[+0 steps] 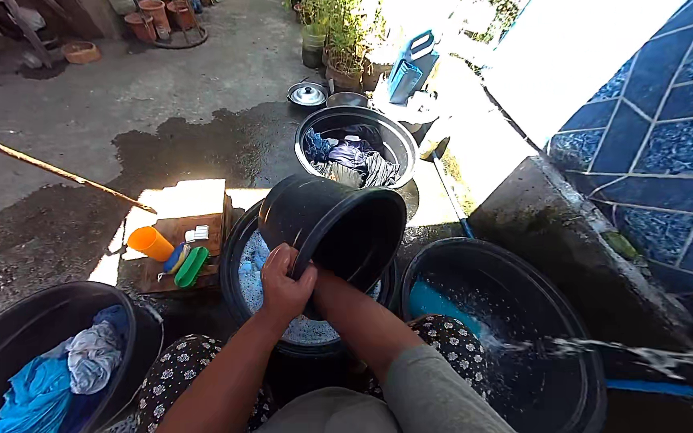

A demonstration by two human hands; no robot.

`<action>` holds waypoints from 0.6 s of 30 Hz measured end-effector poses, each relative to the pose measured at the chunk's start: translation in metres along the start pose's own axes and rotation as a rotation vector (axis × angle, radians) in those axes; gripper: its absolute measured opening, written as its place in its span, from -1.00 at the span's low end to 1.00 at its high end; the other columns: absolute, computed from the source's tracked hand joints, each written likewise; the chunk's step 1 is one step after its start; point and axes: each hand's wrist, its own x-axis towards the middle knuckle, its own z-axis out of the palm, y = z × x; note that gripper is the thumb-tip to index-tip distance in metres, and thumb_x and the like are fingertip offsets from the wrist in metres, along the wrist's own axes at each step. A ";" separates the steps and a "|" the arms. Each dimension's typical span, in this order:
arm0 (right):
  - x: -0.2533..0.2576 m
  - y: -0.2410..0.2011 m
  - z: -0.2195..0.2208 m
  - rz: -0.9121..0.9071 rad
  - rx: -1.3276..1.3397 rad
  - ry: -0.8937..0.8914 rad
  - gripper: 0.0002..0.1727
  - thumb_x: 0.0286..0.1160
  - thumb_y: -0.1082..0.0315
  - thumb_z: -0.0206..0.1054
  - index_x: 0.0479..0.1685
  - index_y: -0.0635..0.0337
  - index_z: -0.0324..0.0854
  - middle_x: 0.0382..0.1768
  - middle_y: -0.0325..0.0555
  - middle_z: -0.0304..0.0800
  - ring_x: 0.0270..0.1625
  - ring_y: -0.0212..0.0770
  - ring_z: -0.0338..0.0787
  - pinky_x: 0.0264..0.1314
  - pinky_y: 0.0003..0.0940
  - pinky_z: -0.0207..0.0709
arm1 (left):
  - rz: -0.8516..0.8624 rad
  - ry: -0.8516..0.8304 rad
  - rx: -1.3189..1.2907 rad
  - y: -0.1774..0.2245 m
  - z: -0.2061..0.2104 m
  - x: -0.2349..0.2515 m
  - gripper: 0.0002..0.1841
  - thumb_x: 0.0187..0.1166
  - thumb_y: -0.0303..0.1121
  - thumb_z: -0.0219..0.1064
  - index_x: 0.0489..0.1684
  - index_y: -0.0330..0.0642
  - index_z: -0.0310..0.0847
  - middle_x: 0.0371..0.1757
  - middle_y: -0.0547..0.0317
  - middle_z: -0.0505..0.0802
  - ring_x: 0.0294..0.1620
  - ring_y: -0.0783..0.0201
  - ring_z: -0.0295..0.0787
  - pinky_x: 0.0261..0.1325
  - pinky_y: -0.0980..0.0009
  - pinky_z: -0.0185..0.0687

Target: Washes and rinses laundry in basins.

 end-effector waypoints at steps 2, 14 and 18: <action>-0.005 -0.008 0.028 -0.083 0.612 0.022 -0.61 0.95 0.30 -0.25 0.18 0.29 0.48 -0.11 -0.05 0.66 -0.06 -0.34 0.66 0.00 -0.43 0.56 | -0.210 -0.008 0.013 -0.010 -0.007 0.008 -0.77 0.33 -0.39 0.35 -0.67 -0.16 0.40 -0.54 0.31 0.53 -0.47 0.57 0.45 -0.33 0.63 0.38; 0.042 0.108 -0.088 -0.568 -0.686 0.271 -0.52 0.57 0.26 0.42 0.34 0.45 0.66 0.46 0.41 0.61 0.59 0.38 0.52 0.71 0.30 0.25 | 0.278 0.136 0.270 -0.041 -0.029 0.026 -0.56 0.49 -0.27 0.43 -0.78 -0.23 0.36 -0.68 0.09 0.48 -0.59 0.25 0.45 -0.43 0.40 0.39; 0.054 0.104 -0.090 0.051 0.384 0.166 -0.28 0.90 0.04 -0.01 0.93 -0.06 -0.21 0.63 0.22 0.36 0.32 0.12 0.65 0.19 0.01 0.61 | 0.609 -0.070 0.208 -0.031 -0.011 -0.001 -0.64 0.51 -0.21 0.45 -0.65 -0.13 0.45 -0.66 0.13 0.55 -0.57 0.16 0.54 -0.39 0.32 0.50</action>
